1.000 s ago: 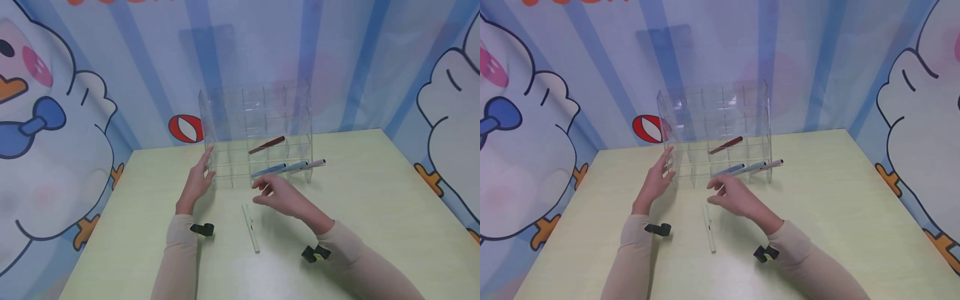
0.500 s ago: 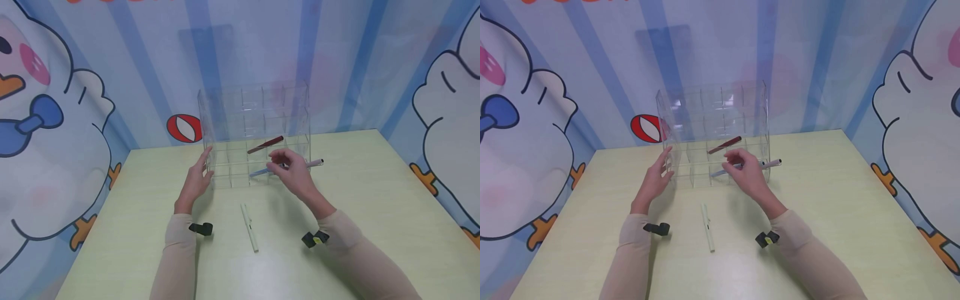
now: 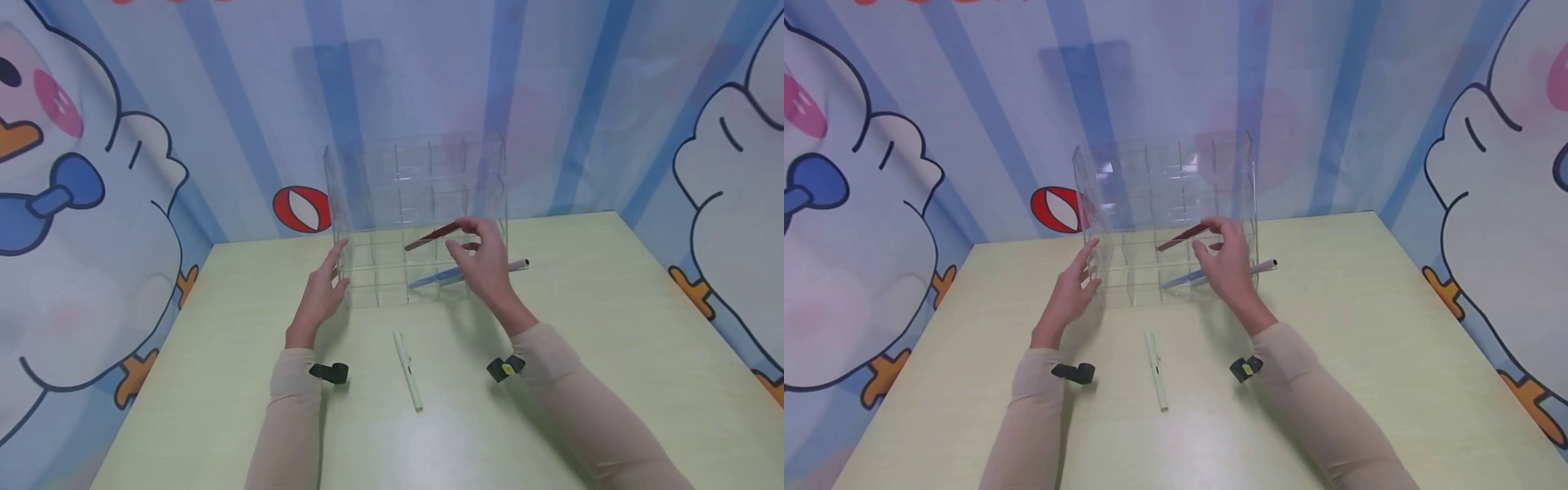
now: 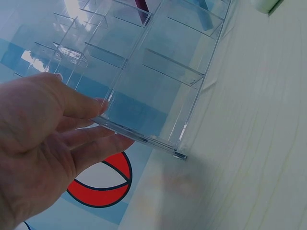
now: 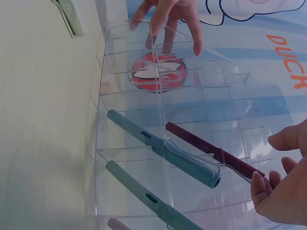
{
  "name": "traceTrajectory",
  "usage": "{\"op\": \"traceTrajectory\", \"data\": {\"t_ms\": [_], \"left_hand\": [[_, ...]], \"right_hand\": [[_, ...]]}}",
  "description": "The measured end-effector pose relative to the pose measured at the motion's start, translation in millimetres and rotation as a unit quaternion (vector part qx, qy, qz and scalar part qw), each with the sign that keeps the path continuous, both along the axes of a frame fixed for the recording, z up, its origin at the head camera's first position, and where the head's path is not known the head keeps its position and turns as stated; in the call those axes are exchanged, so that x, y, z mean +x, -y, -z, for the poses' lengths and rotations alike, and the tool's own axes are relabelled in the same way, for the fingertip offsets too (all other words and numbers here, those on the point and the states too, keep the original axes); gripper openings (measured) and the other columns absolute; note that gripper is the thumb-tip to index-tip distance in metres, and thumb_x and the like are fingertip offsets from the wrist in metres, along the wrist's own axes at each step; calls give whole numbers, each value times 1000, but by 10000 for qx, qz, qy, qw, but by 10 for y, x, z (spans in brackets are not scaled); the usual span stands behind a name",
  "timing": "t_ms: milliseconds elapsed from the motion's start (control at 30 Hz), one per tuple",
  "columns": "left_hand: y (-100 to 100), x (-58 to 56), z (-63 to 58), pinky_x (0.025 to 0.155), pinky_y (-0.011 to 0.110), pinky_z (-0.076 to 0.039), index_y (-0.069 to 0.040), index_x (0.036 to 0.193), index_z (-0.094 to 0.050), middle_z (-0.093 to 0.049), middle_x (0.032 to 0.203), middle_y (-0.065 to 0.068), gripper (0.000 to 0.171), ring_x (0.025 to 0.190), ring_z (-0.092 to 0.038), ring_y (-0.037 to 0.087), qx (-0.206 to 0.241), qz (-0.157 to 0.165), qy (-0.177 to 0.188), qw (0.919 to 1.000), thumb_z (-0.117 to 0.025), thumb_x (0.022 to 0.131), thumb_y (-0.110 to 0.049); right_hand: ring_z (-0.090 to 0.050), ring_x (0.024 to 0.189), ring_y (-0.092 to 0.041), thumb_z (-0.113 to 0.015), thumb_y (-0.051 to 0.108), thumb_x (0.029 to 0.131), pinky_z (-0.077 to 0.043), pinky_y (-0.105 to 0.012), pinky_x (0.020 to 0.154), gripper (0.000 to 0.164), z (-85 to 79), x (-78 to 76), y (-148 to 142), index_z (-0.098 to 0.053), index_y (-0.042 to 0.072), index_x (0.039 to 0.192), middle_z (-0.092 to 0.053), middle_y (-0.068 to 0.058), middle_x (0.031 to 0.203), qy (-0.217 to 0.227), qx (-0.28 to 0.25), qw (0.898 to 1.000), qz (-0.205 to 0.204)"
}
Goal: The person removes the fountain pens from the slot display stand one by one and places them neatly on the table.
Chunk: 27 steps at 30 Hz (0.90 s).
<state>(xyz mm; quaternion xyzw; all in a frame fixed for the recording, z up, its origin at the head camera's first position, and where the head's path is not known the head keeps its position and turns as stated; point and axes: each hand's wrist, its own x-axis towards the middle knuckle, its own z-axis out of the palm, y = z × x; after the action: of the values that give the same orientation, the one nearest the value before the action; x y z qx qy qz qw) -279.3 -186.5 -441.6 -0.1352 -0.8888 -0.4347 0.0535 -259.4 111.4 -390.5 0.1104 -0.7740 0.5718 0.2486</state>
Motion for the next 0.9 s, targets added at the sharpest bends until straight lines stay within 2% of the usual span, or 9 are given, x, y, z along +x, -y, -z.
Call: {"op": "traceTrajectory", "data": {"t_ms": [167, 333, 500, 733, 900], "left_hand": [[-10, 0, 1, 106, 53, -44, -30, 160, -22, -26, 163, 11, 79, 135, -45, 44, -17, -33, 0, 10000, -59, 98, 3], [-17, 1, -11, 106, 54, -43, -29, 160, -22, -26, 163, 12, 79, 135, -45, 45, -32, -36, -13, 10000, -59, 98, 3], [-19, 4, -15, 106, 54, -44, -29, 160, -22, -27, 162, 13, 79, 135, -44, 45, -23, -30, -5, 10000, -58, 98, 3], [-9, 6, -4, 106, 55, -43, -27, 160, -22, -26, 162, 13, 78, 136, -43, 44, -16, -28, 70, 10000, -59, 98, 3], [-10, 4, -12, 106, 54, -43, -27, 160, -22, -26, 162, 14, 78, 136, -43, 44, 40, -7, 55, 10000, -59, 98, 3]], "right_hand": [[-54, 113, -32, -71, -3, 87, -57, -34, 84, 38, 4, -68, 18, -59, -7, 123, -52, -20, 120, 32, 84, 9998, 153], [-57, 114, -31, -71, 0, 87, -57, -37, 84, 41, -11, -117, 15, -58, -4, 126, -48, -19, 126, 277, 110, 9993, 227], [-59, 116, -31, -69, 1, 89, -56, -37, 86, 44, -41, -154, 15, -56, -2, 130, -45, -17, 131, 604, 68, 9979, 201], [-60, 111, -25, -70, 6, 92, -55, -34, 91, 48, -90, -203, 35, -52, -1, 135, -44, -16, 136, 1049, -407, 9936, 113], [-60, 113, -25, -69, 7, 92, -56, -32, 90, 53, -117, -242, 44, -49, -2, 140, -39, -16, 140, 1360, -500, 9894, 91]]}}
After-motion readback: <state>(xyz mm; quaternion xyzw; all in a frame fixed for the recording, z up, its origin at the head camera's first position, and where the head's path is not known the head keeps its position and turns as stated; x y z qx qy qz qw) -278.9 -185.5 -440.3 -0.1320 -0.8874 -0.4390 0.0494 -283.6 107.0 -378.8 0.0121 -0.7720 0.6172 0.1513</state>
